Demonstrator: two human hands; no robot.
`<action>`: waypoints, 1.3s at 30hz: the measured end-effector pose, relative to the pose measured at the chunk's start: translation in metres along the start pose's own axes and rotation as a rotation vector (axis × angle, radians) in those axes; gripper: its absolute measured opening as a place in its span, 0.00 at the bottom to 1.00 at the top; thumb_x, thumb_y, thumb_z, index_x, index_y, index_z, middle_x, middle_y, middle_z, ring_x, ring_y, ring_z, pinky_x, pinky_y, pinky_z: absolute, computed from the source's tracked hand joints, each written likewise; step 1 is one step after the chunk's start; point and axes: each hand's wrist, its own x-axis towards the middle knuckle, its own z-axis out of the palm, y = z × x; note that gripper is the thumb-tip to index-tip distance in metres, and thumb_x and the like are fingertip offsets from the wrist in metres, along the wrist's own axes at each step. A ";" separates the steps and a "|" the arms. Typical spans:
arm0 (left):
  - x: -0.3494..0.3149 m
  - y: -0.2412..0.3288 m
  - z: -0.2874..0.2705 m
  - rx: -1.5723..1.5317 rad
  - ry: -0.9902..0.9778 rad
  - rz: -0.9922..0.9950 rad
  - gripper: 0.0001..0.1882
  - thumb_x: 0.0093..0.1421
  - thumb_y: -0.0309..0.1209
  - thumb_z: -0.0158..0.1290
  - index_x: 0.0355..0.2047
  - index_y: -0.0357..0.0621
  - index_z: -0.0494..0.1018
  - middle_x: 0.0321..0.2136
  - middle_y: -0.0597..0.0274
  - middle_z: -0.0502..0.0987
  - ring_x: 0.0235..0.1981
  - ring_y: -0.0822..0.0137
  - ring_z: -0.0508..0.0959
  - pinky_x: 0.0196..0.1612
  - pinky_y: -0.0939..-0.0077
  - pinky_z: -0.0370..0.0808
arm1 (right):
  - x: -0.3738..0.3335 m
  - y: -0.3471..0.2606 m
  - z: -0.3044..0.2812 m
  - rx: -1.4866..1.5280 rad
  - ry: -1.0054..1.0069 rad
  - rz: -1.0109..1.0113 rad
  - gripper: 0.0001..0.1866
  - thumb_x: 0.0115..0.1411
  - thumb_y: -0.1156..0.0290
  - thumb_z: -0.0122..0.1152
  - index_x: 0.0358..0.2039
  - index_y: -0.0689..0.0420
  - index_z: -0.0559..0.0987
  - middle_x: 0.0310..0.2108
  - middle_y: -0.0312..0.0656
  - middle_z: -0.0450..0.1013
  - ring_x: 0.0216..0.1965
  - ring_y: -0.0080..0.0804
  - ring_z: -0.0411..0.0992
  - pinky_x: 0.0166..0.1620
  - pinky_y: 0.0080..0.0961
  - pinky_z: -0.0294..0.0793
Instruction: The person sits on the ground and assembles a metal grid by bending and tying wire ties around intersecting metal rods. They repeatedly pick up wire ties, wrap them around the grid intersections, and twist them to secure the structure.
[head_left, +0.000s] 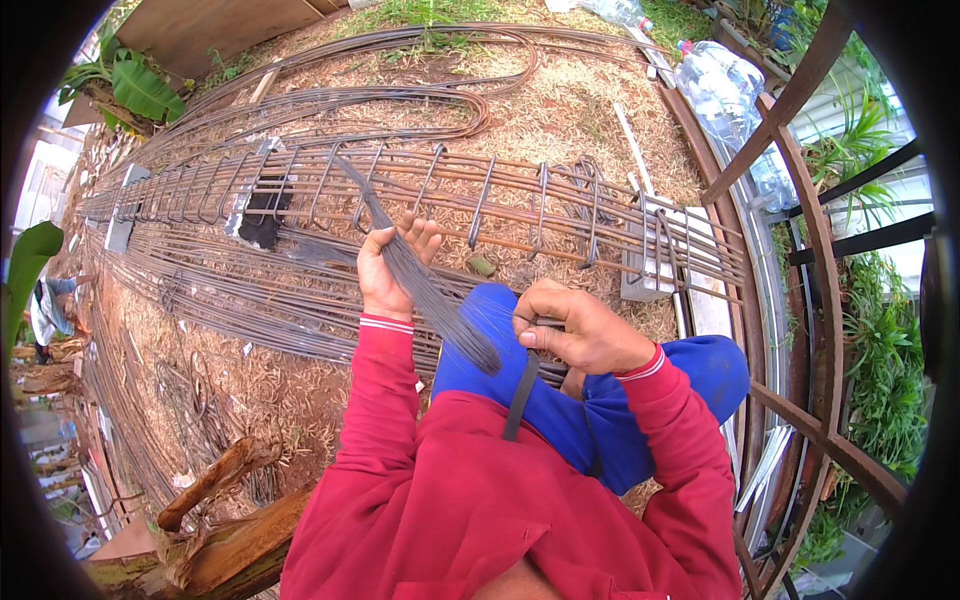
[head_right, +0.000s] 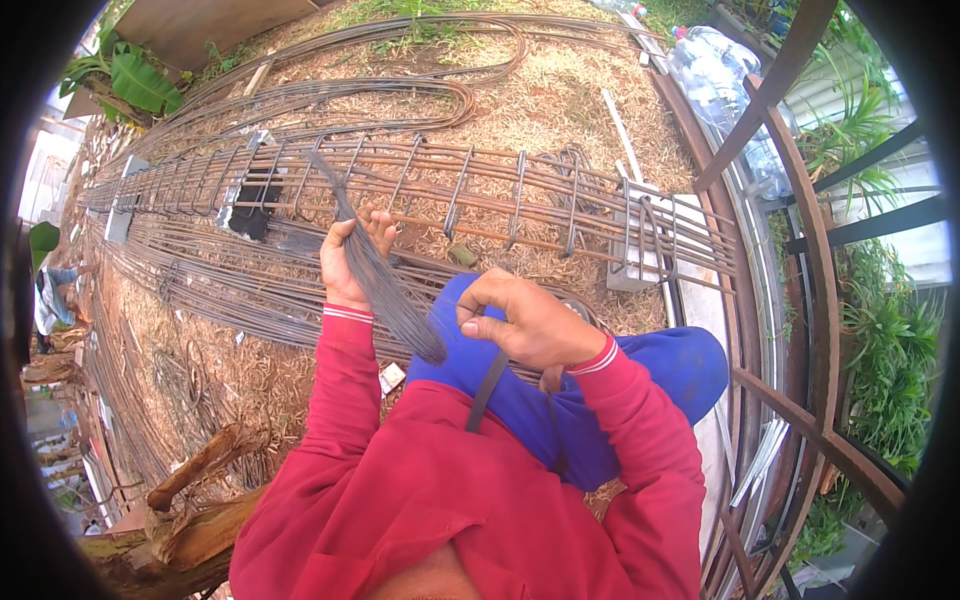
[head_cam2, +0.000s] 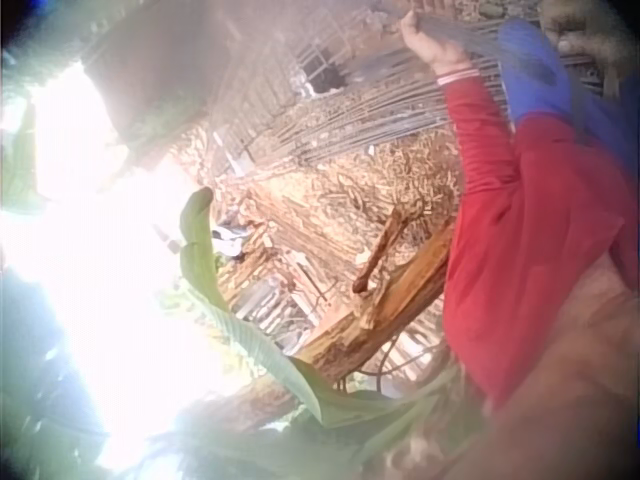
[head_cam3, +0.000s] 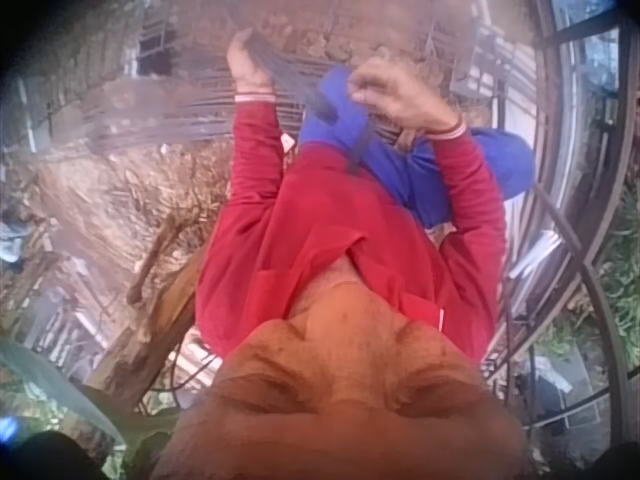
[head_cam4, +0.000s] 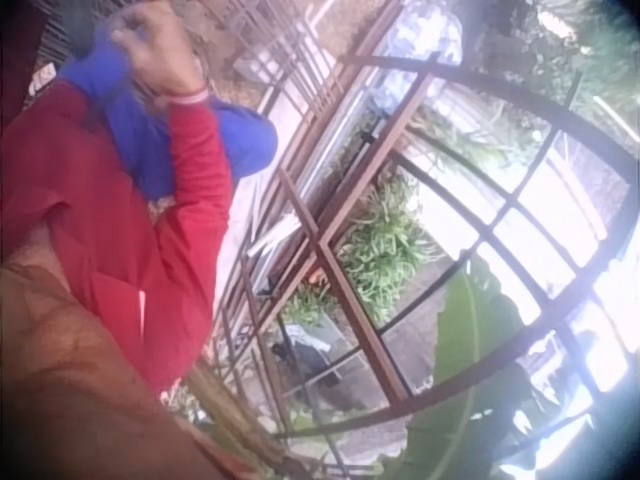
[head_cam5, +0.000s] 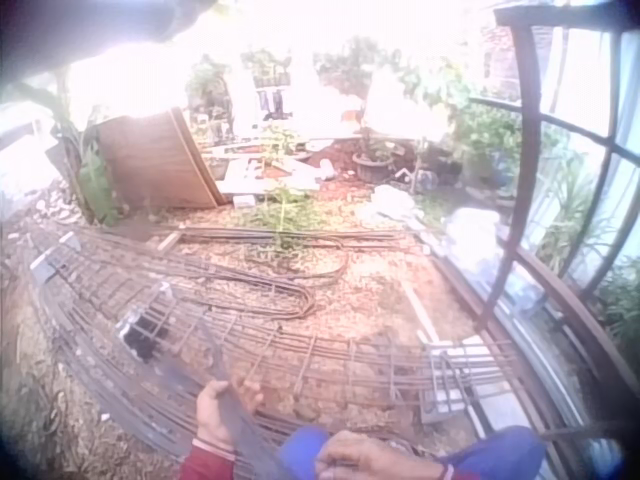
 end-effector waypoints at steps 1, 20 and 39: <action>0.000 0.000 -0.001 -0.019 -0.006 -0.017 0.19 0.60 0.30 0.46 0.46 0.29 0.73 0.42 0.40 0.80 0.49 0.44 0.80 0.56 0.47 0.78 | 0.000 0.000 -0.001 0.021 0.011 0.016 0.06 0.61 0.72 0.63 0.37 0.58 0.77 0.34 0.39 0.73 0.45 0.37 0.70 0.51 0.34 0.69; -0.002 0.002 0.000 0.047 0.016 0.040 0.18 0.63 0.32 0.47 0.46 0.30 0.74 0.41 0.41 0.80 0.47 0.46 0.81 0.55 0.48 0.78 | -0.001 -0.002 0.002 0.302 0.010 0.184 0.09 0.64 0.70 0.61 0.39 0.63 0.79 0.34 0.39 0.77 0.39 0.28 0.75 0.47 0.28 0.74; 0.044 0.032 -0.024 0.130 0.249 0.384 0.12 0.73 0.36 0.44 0.33 0.44 0.69 0.18 0.74 0.61 0.20 0.75 0.65 0.43 0.69 0.75 | -0.031 -0.014 -0.038 0.129 0.431 0.131 0.08 0.65 0.74 0.57 0.32 0.65 0.81 0.30 0.38 0.71 0.29 0.22 0.70 0.34 0.21 0.69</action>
